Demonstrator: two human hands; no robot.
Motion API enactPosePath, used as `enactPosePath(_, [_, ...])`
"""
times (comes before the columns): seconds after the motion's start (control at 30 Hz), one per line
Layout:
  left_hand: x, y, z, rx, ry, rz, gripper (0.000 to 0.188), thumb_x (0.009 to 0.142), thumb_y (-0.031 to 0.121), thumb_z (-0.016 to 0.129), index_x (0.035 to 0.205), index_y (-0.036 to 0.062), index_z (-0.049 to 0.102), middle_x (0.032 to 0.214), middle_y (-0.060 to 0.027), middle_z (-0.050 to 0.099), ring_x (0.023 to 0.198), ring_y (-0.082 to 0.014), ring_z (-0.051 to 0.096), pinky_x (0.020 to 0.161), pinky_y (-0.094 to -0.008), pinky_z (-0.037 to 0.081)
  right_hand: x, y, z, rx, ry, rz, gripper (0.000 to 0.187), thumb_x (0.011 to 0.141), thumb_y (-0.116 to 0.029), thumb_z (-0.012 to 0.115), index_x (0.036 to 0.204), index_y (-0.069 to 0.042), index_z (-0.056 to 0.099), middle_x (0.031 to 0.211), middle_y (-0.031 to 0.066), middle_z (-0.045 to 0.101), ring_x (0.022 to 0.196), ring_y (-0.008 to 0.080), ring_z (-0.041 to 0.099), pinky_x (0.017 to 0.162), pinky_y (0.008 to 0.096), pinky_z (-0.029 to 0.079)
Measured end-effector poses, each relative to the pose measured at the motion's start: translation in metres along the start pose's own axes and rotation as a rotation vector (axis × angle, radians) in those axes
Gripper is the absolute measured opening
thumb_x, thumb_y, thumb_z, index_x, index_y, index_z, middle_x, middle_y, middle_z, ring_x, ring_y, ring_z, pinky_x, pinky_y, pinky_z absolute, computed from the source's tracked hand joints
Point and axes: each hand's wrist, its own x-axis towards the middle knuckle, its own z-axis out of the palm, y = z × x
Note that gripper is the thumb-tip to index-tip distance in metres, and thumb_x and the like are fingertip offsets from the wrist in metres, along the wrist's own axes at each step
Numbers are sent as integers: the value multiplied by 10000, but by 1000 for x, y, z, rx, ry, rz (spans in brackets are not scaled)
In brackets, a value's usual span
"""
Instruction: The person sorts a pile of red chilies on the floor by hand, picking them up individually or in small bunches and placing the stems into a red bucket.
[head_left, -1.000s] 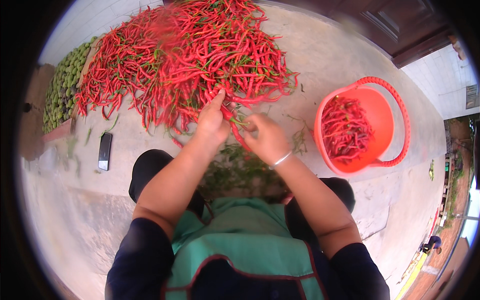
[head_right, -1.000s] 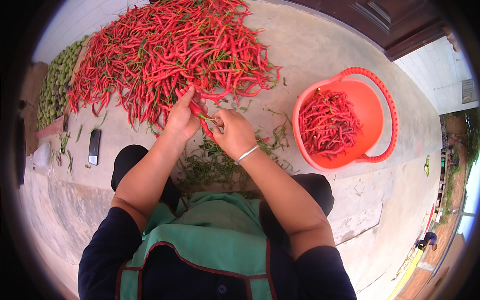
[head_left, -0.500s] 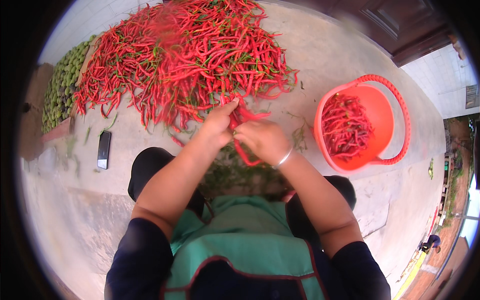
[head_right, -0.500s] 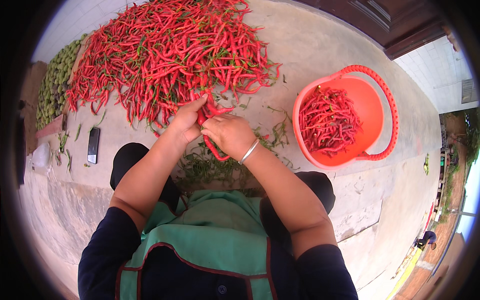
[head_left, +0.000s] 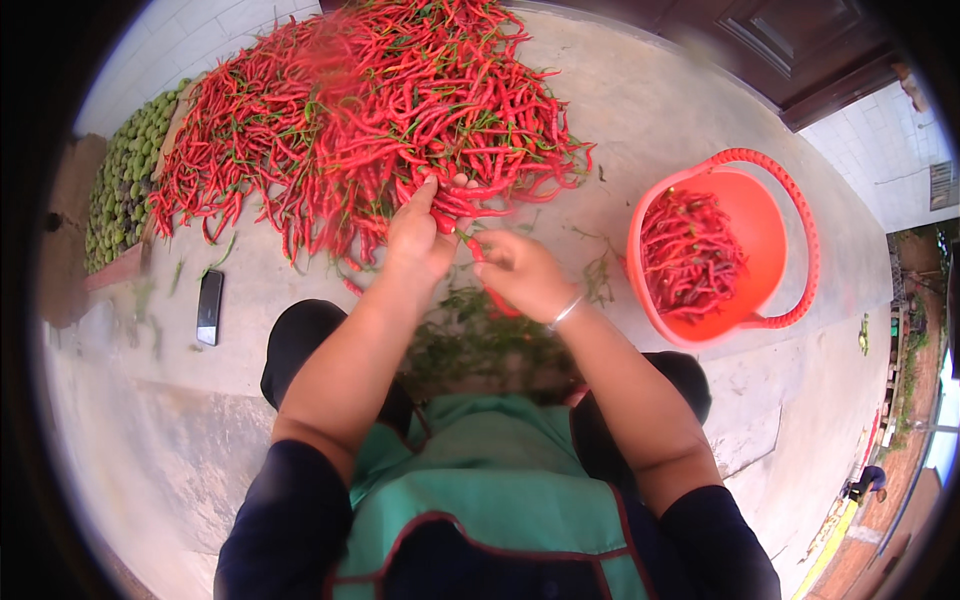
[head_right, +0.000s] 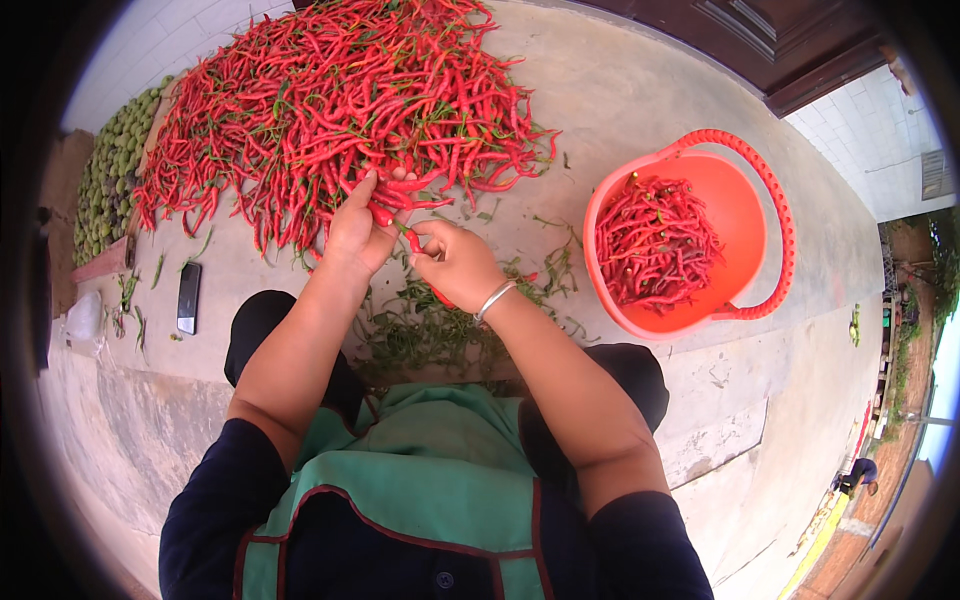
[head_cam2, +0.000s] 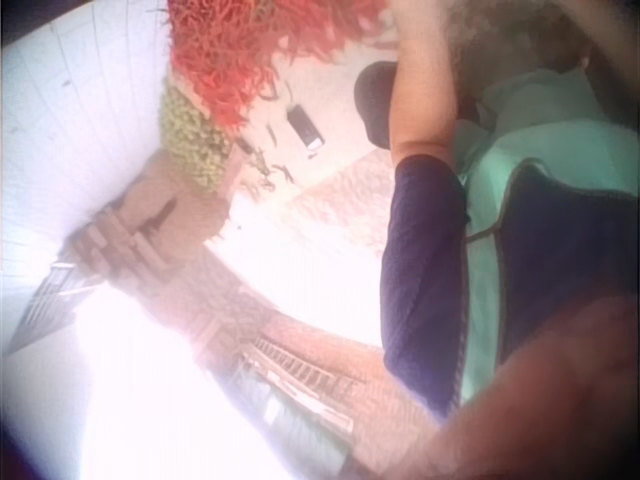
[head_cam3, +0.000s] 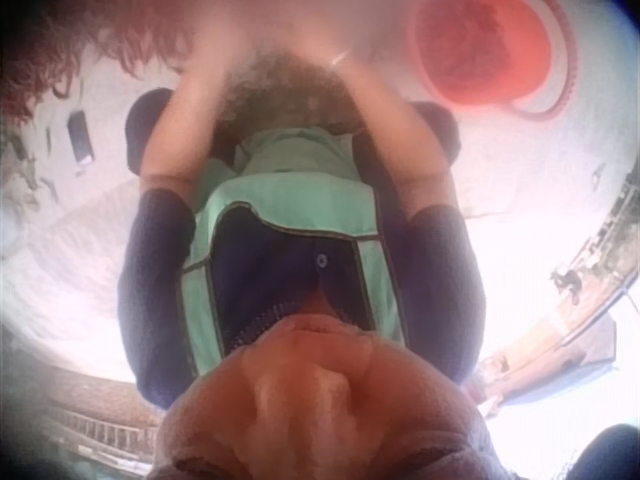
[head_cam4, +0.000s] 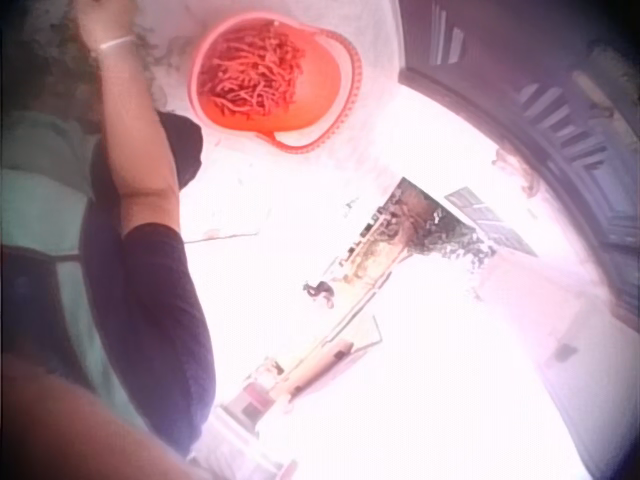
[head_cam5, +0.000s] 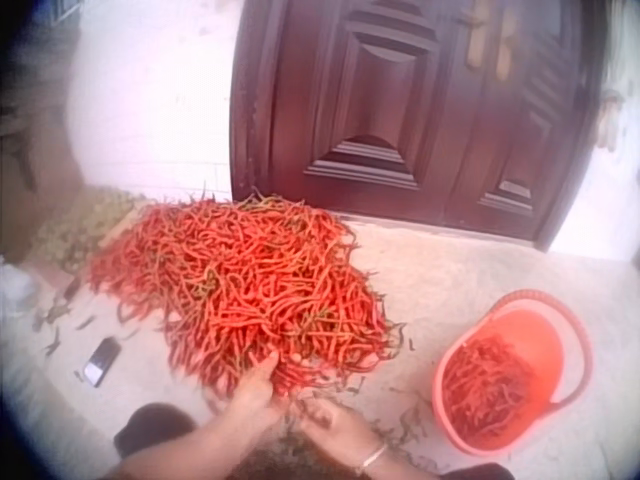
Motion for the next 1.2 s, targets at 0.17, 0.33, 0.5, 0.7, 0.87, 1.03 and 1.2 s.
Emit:
enactPosePath(0.17, [3, 28, -12, 375, -164, 12, 154, 921, 174, 476, 925, 27, 521, 773, -45, 557, 724, -152, 557, 668, -294, 483, -17, -16, -37, 218, 122, 120, 220, 856, -129, 532, 1041, -8, 533, 824, 63, 619, 638, 107, 574, 581, 250, 467])
enactPosePath(0.33, [-44, -28, 40, 959, -493, -39, 190, 800, 176, 675, 901, 53, 572, 702, 11, 538, 597, -88, 492, 558, -225, 408, -29, -24, -69, 505, 148, 91, 223, 932, -199, 437, 1027, -24, 536, 829, 63, 612, 559, 85, 559, 543, 219, 477])
enactPosePath(0.5, [-54, -57, 94, 1012, -632, -237, 184, 798, 164, 658, 924, 41, 601, 757, 5, 602, 592, -64, 494, 541, -212, 385, -69, -39, -115, 304, 335, -44, 233, 921, -215, 465, 929, -6, 568, 790, 75, 598, 556, 128, 572, 525, 260, 472])
enactPosePath(0.7, [-48, -102, 145, 1121, -696, -415, 132, 816, 136, 624, 886, 48, 556, 714, -16, 554, 573, -68, 490, 518, -201, 397, -108, -27, -177, -705, 911, -520, 158, 843, -164, 577, 790, -15, 585, 734, 112, 555, 656, 252, 557, 555, 310, 435])
enactPosePath(0.87, [-42, -148, 192, 872, -536, -459, 151, 826, 152, 622, 931, 48, 588, 780, -49, 616, 625, -135, 577, 587, -298, 516, -140, -54, -202, -264, 1027, -424, 87, 831, -86, 596, 821, 1, 597, 680, 71, 529, 603, 152, 526, 550, 275, 410])
enactPosePath(1.03, [5, -211, 240, 833, -668, -373, 431, 793, 297, 670, 1088, 19, 523, 964, -54, 586, 882, -136, 558, 771, -293, 442, -136, -50, -198, -455, 948, -480, 95, 794, -101, 629, 810, -17, 588, 701, 118, 553, 605, 247, 545, 540, 329, 421])
enactPosePath(1.2, [39, -135, 124, 1035, -412, -55, 252, 825, 228, 623, 1028, 81, 594, 955, -8, 609, 911, -116, 553, 787, -291, 425, -107, -28, -169, -785, 244, -193, 209, 781, -157, 621, 938, -23, 587, 853, 134, 587, 796, 312, 594, 683, 397, 472])
